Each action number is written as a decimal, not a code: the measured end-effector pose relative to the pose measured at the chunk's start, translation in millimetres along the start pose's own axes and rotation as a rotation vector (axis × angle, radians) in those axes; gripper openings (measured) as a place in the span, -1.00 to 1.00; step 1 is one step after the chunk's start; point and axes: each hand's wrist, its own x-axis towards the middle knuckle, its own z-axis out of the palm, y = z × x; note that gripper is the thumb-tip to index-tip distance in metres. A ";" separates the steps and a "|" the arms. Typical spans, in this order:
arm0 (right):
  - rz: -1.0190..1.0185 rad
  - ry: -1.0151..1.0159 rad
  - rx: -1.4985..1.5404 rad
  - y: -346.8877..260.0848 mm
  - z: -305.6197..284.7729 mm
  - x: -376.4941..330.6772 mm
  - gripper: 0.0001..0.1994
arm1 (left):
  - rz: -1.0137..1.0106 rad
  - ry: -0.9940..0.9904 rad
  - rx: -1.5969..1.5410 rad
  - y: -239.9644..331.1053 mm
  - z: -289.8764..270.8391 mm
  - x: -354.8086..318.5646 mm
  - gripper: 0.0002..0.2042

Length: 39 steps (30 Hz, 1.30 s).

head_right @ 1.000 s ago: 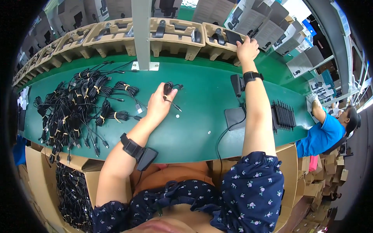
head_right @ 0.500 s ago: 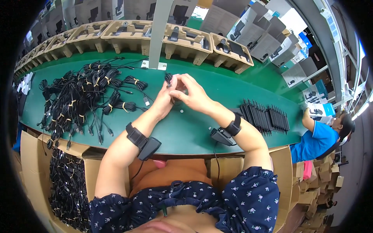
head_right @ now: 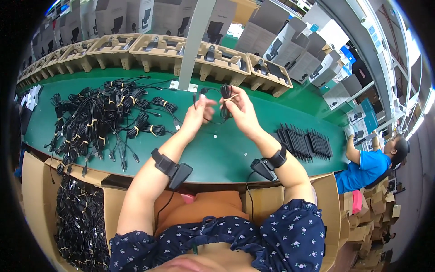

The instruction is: The person picks up a black square component and places it into a cardboard tray, then picks up a bundled cable and places it into the same tray, repeating this for several trays.

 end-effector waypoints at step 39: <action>-0.074 0.651 -1.381 29.4 -174.9 128.3 -0.79 | 0.214 0.009 0.459 -42.7 4.2 7.2 -0.75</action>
